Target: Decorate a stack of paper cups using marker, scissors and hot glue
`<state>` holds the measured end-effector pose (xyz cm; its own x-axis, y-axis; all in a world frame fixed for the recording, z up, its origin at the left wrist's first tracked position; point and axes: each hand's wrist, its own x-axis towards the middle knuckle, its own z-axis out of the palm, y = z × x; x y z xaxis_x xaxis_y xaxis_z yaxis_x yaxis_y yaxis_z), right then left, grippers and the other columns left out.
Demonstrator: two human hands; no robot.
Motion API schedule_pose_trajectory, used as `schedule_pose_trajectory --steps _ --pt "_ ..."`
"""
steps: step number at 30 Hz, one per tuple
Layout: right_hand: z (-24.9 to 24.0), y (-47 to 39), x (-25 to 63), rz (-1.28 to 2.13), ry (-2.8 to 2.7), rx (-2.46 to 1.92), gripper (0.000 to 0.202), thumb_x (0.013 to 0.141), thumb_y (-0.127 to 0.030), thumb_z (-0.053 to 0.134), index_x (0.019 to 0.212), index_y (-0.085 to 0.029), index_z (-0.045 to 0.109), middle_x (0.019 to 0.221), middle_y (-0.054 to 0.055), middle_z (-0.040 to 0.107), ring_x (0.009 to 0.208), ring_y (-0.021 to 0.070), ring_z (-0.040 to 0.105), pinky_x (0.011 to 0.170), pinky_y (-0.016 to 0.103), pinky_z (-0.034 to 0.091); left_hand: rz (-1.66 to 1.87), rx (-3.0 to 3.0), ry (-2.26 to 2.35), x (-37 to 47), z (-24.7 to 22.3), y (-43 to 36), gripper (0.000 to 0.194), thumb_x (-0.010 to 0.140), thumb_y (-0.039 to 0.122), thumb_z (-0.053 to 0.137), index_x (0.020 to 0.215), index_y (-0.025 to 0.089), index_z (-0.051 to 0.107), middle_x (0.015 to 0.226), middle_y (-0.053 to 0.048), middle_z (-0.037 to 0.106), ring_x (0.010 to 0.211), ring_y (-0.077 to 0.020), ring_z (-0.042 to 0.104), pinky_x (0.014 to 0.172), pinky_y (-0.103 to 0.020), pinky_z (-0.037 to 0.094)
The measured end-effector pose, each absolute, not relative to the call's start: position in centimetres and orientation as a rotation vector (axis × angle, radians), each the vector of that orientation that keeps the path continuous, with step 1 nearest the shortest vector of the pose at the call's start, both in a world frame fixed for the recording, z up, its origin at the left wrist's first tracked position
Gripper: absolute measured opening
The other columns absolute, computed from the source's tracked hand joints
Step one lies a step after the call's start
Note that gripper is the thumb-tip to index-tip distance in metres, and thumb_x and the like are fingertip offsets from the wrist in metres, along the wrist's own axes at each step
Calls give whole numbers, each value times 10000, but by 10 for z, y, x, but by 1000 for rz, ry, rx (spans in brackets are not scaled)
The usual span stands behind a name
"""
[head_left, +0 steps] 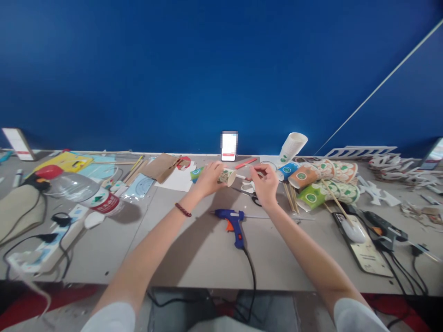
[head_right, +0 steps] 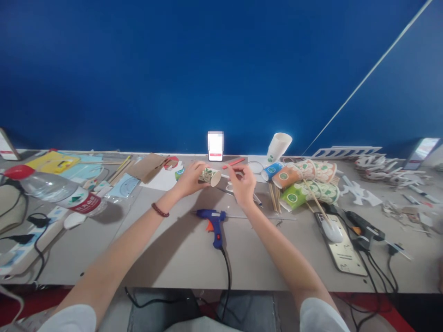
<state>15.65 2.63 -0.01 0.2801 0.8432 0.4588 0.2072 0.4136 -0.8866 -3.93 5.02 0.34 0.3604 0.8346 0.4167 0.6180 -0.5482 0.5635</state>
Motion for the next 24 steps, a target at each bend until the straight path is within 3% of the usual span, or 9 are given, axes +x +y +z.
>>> schedule_pose_trajectory --steps 2,5,10,16,24 --pt "-2 33 159 786 -1128 -1120 262 755 -426 637 824 -203 517 735 -5 581 573 120 570 536 277 540 813 2531 1266 -42 1 67 596 582 139 743 1141 239 562 1265 -103 551 1236 -316 437 1006 -469 328" --pt "-7 41 162 932 -1010 -1074 322 683 -380 685 843 -216 459 720 -44 524 612 120 590 512 248 529 636 2664 1274 -41 -2 85 678 565 94 731 1201 223 535 1310 -129 538 1281 -322 409 1069 -470 253" --pt "-14 45 164 937 -1043 -1071 305 694 -336 652 849 -232 411 709 -76 463 567 92 573 493 229 519 477 2735 1272 -37 -8 94 490 598 100 692 1058 239 602 1130 -90 640 1135 -290 530 1053 -452 271" --pt "-14 44 165 964 -1166 -1104 179 725 -342 601 805 -210 510 722 -39 527 609 103 586 515 226 527 683 2765 1329 -44 -1 80 448 678 167 658 1115 229 578 1105 -112 612 1046 -288 553 975 -432 342" --pt "-11 36 160 949 -1323 -1117 219 785 -368 567 902 -188 612 743 5 599 620 114 592 548 241 540 879 2802 1420 -65 19 47 532 725 329 709 1217 230 532 1148 -128 570 1081 -333 505 929 -452 354"
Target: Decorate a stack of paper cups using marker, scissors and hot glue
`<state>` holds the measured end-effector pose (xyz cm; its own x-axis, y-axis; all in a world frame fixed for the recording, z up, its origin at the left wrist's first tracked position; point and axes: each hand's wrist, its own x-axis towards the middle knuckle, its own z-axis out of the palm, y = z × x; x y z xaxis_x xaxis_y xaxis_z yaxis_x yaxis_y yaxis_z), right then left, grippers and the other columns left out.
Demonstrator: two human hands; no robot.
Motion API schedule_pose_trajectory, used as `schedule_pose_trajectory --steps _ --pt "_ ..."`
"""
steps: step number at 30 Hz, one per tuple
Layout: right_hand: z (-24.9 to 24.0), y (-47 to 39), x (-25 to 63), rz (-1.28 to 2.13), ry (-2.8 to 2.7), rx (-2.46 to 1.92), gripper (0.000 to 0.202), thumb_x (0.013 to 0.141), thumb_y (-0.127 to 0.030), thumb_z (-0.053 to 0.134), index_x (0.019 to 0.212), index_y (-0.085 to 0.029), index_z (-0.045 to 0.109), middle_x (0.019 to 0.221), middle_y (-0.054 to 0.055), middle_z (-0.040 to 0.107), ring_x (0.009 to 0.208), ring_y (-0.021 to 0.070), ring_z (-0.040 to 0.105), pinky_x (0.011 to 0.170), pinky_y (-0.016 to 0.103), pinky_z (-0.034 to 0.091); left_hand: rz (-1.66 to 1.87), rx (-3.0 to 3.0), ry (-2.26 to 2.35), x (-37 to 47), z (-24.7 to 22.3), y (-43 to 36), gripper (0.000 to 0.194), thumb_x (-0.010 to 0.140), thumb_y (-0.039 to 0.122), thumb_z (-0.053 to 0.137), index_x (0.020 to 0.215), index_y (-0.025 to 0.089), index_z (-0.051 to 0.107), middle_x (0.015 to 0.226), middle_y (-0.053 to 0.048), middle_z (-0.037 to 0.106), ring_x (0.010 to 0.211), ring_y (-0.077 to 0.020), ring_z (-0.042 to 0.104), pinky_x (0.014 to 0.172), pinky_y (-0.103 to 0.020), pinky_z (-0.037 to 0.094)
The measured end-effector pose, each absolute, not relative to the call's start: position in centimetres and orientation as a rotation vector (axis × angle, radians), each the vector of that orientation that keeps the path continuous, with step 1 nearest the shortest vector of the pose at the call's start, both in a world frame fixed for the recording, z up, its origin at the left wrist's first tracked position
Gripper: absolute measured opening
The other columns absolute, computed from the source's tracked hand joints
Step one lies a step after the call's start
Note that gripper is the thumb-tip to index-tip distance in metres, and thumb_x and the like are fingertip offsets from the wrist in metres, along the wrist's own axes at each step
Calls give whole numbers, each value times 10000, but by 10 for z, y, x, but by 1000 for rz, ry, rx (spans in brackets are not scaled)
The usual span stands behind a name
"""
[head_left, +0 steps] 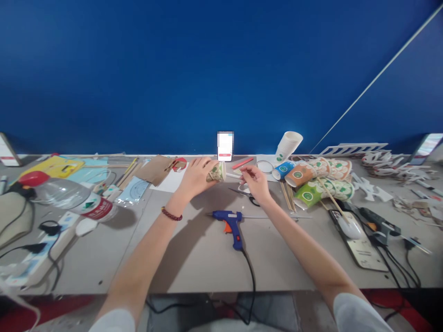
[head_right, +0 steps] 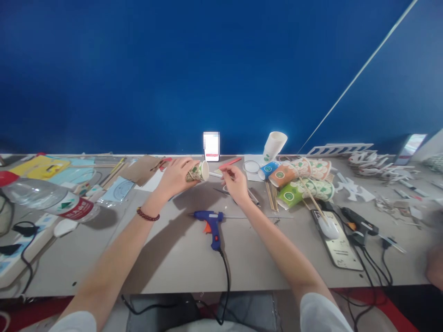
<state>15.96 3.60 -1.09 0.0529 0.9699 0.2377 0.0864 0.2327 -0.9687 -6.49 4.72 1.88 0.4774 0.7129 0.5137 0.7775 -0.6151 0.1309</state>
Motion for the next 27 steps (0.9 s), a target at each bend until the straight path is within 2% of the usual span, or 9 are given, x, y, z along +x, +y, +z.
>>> schedule_pose_trajectory --steps 3,8,13,20,27 --pt "-9 32 154 954 -1335 -1080 228 780 -387 567 882 -189 616 794 17 615 656 120 601 548 240 541 -880 -2605 -1307 -65 29 35 529 740 348 703 1229 246 528 1167 -121 564 1087 -327 504 902 -436 374" --pt "-4 28 149 921 -1360 -1081 225 792 -362 574 912 -186 648 782 4 621 560 89 567 567 248 530 -959 -2658 -1256 -61 43 22 498 744 313 710 1209 250 541 1176 -107 575 1111 -310 505 908 -416 393" --pt "-4 27 148 774 -1479 -1040 195 806 -353 594 888 -199 682 931 40 651 705 127 594 622 262 532 -872 -2656 -1206 -59 49 15 497 772 356 689 1219 227 513 1152 -99 598 1084 -285 534 912 -417 414" --pt "-6 27 149 650 -1605 -1023 167 829 -301 567 886 -207 693 926 56 680 823 171 618 681 286 515 -817 -2657 -1194 -58 55 8 505 792 361 673 1238 214 487 1185 -90 596 1104 -261 530 923 -412 438" --pt "-7 28 150 571 -1650 -1003 167 833 -266 553 891 -209 699 920 60 679 823 170 622 666 279 514 -812 -2658 -1172 -56 57 7 516 786 363 682 1234 202 483 1188 -93 599 1096 -260 534 919 -412 445"
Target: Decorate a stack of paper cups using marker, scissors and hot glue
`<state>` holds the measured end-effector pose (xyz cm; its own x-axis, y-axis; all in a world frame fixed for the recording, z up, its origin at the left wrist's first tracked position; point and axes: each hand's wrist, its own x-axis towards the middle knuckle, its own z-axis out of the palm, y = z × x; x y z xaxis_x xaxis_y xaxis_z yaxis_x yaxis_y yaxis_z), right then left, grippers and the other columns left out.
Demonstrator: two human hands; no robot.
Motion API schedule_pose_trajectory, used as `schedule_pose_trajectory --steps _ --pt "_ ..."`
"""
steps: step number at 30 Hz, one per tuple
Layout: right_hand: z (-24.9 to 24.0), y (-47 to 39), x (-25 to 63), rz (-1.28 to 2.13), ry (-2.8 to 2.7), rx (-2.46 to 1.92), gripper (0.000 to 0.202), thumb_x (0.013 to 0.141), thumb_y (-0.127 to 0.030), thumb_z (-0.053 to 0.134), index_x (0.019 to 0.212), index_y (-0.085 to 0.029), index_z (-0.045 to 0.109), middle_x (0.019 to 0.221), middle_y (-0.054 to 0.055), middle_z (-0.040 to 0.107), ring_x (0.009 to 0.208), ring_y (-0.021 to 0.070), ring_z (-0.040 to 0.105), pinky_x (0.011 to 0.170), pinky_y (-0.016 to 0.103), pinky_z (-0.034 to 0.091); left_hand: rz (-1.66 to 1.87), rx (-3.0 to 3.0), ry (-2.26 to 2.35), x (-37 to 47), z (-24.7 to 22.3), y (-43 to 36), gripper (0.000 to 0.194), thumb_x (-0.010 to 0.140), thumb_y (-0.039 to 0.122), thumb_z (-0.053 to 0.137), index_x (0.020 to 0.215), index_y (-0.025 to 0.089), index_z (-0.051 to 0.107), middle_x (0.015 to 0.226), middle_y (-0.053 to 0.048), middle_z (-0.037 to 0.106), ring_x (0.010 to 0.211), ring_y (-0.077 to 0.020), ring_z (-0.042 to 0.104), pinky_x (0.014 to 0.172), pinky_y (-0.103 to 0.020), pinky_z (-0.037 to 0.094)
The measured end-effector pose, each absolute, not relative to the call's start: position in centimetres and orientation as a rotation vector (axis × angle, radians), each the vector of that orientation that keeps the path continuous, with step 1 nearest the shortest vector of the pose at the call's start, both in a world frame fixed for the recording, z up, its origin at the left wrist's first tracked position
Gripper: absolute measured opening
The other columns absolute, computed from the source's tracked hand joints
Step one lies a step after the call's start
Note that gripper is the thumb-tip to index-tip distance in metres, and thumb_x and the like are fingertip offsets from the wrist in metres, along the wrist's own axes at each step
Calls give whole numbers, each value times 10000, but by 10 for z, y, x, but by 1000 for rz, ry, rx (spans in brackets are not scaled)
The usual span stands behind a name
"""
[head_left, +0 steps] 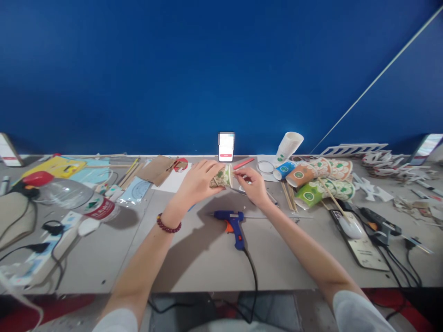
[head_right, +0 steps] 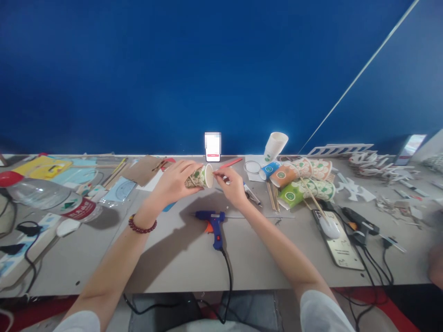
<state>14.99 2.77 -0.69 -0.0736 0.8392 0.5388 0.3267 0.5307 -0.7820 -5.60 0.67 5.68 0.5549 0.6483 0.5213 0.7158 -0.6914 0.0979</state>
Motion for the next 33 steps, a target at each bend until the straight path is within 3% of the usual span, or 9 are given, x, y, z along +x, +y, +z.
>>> schedule_pose_trajectory --steps 16,21,27,33 --pt "-4 22 148 478 -1676 -1045 186 822 -276 561 966 -218 663 901 57 642 710 154 591 583 273 493 -820 -2668 -1176 -57 54 8 513 791 360 674 1241 206 480 1187 -95 598 1100 -264 533 919 -425 445" --pt "-7 25 146 680 -1522 -1110 423 747 -323 646 1140 -229 521 960 45 600 684 125 561 511 229 455 -802 -2672 -1180 -56 55 7 521 790 364 674 1247 208 479 1190 -100 597 1096 -272 534 908 -425 445" --pt "-9 31 148 1126 -1396 -1111 487 691 -378 673 1122 -240 494 892 18 581 704 145 568 485 235 498 -751 -2693 -1157 -51 56 3 518 782 380 681 1229 203 487 1183 -98 597 1082 -271 535 885 -415 441" --pt "-10 31 148 1156 -1383 -1090 455 683 -379 681 1080 -234 513 845 -6 564 661 124 558 461 210 486 -732 -2734 -1144 -50 57 1 503 796 388 664 1233 213 486 1187 -97 593 1076 -268 529 864 -404 441"
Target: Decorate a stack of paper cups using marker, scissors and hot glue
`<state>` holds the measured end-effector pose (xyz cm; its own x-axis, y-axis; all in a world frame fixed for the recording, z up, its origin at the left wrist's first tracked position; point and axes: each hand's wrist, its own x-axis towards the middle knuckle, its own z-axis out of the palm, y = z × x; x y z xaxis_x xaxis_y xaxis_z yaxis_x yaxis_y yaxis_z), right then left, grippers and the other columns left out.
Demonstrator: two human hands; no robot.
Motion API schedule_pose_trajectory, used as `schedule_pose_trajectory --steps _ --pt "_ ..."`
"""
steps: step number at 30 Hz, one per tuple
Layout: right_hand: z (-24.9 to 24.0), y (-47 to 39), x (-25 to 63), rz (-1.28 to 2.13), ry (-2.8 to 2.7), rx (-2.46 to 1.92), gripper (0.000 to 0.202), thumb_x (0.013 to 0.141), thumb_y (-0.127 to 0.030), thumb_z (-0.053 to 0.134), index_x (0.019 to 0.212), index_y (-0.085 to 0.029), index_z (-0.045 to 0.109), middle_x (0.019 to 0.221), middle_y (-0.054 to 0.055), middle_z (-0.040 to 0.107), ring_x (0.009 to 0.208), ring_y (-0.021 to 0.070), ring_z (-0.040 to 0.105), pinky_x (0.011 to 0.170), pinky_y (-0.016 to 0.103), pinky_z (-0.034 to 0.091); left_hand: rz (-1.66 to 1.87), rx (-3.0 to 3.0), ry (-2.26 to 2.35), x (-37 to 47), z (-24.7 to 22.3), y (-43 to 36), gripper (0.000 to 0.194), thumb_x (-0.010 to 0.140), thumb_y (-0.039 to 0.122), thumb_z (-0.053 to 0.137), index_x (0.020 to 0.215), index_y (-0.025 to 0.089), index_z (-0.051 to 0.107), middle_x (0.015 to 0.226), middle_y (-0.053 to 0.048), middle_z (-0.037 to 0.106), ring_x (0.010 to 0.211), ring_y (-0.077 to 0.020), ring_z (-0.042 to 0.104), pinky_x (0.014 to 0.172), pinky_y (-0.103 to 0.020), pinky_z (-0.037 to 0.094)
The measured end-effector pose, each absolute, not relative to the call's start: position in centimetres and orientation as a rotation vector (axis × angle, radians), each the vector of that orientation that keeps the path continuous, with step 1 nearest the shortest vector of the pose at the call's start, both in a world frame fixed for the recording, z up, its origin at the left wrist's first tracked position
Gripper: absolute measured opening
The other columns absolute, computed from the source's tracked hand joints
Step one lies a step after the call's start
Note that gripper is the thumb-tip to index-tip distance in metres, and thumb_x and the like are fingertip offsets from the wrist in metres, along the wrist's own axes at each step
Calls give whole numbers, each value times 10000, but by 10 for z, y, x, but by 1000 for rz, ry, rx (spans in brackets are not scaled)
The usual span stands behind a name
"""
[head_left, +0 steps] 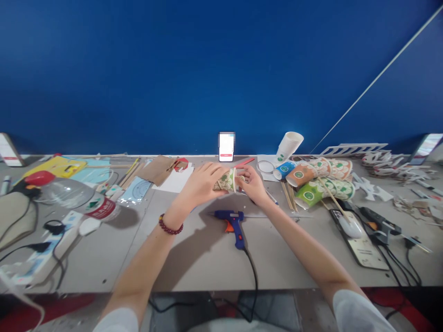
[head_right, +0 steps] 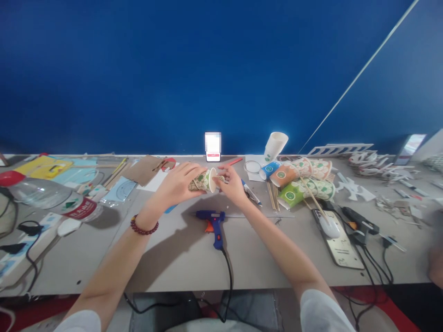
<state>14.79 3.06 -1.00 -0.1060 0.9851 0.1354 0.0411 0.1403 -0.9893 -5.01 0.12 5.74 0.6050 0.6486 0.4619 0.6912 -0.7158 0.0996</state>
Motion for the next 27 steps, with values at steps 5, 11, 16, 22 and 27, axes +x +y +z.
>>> schedule_pose_trajectory --steps 5,11,16,22,27 --pt "-11 32 147 1176 -1368 -1081 435 678 -367 674 1052 -215 512 813 -15 564 589 102 540 429 200 458 -716 -2735 -1137 -49 59 0 485 797 373 666 1218 205 494 1183 -100 597 1071 -270 527 846 -399 442" --pt "-11 31 147 1181 -1360 -1069 399 688 -369 667 1022 -205 523 766 -31 559 539 90 528 428 208 443 -703 -2742 -1130 -49 58 0 475 810 385 650 1221 208 494 1185 -98 595 1079 -270 525 846 -400 440" --pt "-11 31 147 1197 -1364 -1058 402 690 -355 668 1034 -206 523 776 -32 562 543 93 539 422 209 442 -707 -2753 -1120 -50 57 2 478 809 386 651 1222 205 492 1187 -97 595 1077 -265 523 860 -397 439" --pt "-6 31 148 1235 -1314 -1052 337 706 -352 620 998 -196 553 738 -27 558 599 115 577 414 190 435 -727 -2756 -1153 -52 57 3 494 801 378 659 1229 201 487 1187 -93 594 1088 -263 522 880 -404 441" --pt "-2 28 149 1214 -1379 -1171 253 694 -342 634 871 -161 621 750 11 610 585 102 570 431 179 436 -734 -2772 -1154 -52 57 2 487 798 386 660 1221 214 492 1183 -93 595 1081 -265 530 873 -406 445"
